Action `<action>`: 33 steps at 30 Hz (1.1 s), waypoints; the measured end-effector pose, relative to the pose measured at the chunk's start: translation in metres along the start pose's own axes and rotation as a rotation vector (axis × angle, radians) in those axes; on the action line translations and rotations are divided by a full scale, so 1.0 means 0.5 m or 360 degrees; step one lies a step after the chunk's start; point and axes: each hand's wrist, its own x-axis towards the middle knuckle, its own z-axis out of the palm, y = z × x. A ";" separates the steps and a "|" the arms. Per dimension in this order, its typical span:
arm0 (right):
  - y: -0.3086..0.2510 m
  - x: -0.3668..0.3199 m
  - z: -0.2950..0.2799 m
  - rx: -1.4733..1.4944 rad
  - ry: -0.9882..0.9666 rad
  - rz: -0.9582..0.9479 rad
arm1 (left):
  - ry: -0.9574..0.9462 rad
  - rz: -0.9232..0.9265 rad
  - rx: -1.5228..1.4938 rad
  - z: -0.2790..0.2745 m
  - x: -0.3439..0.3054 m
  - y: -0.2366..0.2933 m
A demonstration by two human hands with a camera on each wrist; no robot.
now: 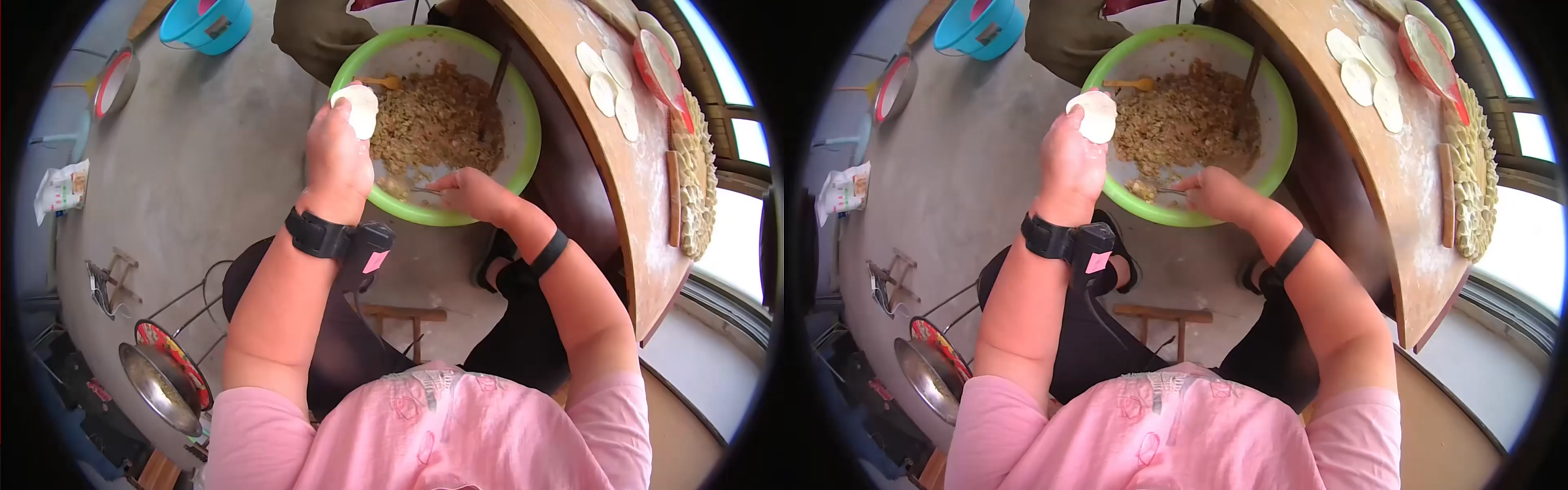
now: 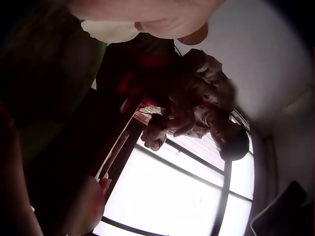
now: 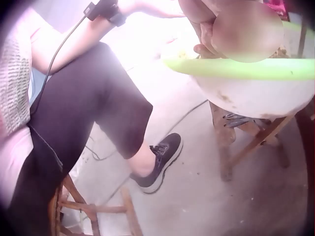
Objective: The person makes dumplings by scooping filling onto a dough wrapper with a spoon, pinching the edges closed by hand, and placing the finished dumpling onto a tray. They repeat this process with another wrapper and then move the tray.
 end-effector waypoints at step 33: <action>-0.103 -0.069 -0.003 -0.0560 0.1378 -0.1207 | -0.0146 -0.0449 -0.0674 0.028 -0.024 -0.006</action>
